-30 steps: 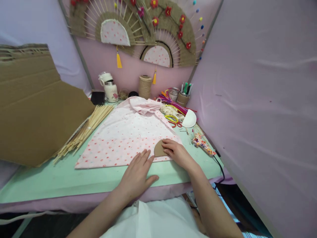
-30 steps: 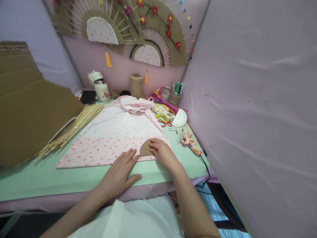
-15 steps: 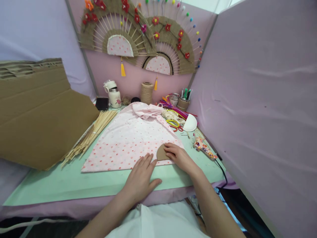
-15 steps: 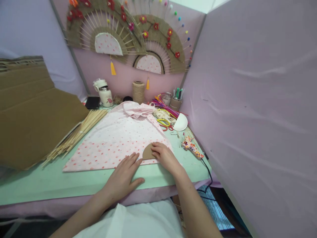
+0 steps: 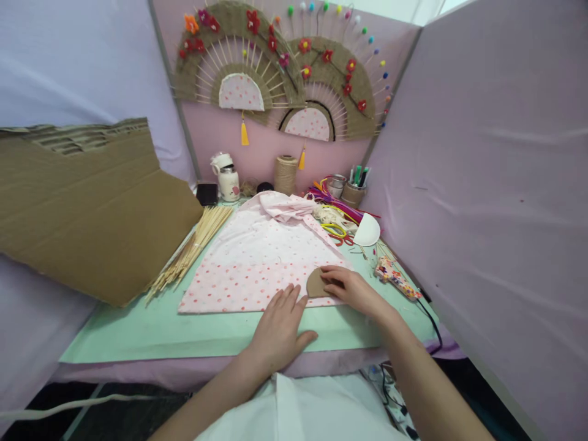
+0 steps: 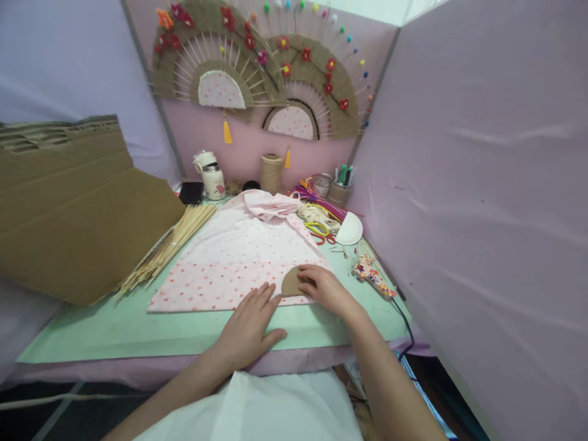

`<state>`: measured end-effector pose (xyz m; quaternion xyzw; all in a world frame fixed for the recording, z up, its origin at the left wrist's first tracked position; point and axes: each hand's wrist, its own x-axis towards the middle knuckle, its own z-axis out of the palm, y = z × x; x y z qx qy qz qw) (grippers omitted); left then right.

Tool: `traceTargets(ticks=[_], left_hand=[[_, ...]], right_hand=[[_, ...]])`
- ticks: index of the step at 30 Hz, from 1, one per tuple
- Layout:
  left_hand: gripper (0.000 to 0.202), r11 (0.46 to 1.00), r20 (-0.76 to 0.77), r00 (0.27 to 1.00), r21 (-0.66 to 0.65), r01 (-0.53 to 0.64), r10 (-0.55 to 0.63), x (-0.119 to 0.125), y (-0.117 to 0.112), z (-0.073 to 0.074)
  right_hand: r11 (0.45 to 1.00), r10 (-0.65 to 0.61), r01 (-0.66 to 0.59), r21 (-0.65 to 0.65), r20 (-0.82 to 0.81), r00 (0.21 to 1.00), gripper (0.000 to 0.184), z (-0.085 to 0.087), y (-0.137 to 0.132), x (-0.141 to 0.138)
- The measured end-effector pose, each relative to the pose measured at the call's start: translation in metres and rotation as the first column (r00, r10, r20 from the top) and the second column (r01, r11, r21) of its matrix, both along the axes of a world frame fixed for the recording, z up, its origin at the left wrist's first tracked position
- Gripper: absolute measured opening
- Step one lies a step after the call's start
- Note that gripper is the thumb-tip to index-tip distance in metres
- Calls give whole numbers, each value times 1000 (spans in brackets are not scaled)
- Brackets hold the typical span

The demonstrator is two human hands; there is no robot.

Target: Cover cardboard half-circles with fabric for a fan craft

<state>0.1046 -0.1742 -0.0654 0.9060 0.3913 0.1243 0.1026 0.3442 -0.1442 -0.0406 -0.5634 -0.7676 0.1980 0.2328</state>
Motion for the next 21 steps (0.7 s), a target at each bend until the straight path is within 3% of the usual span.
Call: traceTargets(ticks=[6, 9, 13, 17, 21], left_hand=[[70, 1000, 20, 1000, 6, 5, -5, -2, 0, -5], [68, 1000, -2, 1000, 6, 8, -8, -1, 1, -2], [67, 999, -60, 998, -32, 17, -19, 0, 2, 6], [66, 999, -57, 998, -35, 25, -27, -2, 3, 5], [65, 999, -39, 999, 2, 37, -37, -4, 4, -2]], right_hand=[[987, 49, -20, -159, 182, 982, 83, 18, 15, 7], [982, 67, -30, -184, 195, 978, 84, 22, 17, 4], [995, 15, 5, -102, 195, 981, 83, 36, 23, 4], [986, -165, 158, 55, 171, 971, 77, 60, 57, 20], [902, -429, 422, 86, 275, 860, 71, 76, 113, 43]])
